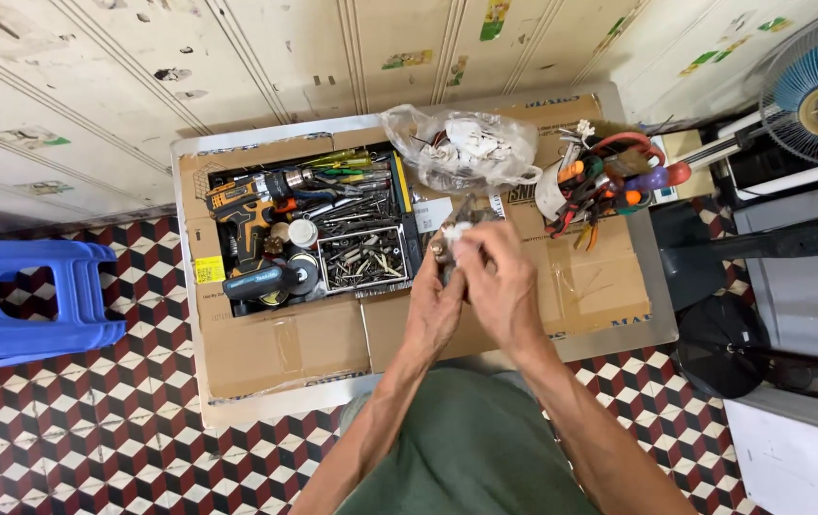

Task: The recorder is sorting, cleaning, and organizing various hand tools and hardware in a workshop setting.

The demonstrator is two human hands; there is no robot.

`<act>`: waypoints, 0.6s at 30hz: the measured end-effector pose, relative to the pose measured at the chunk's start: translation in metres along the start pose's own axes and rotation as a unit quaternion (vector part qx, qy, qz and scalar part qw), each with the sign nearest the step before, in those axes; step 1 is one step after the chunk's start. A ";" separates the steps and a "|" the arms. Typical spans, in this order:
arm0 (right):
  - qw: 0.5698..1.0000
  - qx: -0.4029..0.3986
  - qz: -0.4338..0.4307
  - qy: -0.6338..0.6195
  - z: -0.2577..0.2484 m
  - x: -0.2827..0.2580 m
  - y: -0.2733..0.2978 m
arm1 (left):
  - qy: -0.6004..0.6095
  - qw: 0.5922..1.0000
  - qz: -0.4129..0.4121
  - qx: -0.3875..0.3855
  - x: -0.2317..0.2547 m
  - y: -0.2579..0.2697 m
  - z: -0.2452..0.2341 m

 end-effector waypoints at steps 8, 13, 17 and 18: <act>1.000 0.014 -0.005 -0.022 -0.022 0.003 -0.015 | -0.312 0.940 0.137 0.022 0.050 0.007 0.001; 0.995 0.020 0.048 -0.090 -0.016 0.043 -0.027 | -0.427 0.883 0.193 0.014 0.075 0.009 -0.001; 0.979 0.038 0.116 -0.162 -0.013 0.063 -0.029 | -0.489 0.860 0.142 -0.031 0.073 0.015 -0.002; 0.975 0.047 0.143 -0.160 -0.012 0.068 -0.029 | -0.501 0.851 0.151 -0.033 0.072 0.017 -0.003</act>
Point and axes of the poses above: each hand's wrist, its own y-axis away from the middle knuckle, its own z-axis out of the palm, x = y × z, the point moved 4 cm from there along -y, towards the middle knuckle, and after that the axes turned 2 degrees about -z, right-handed, at the moved point
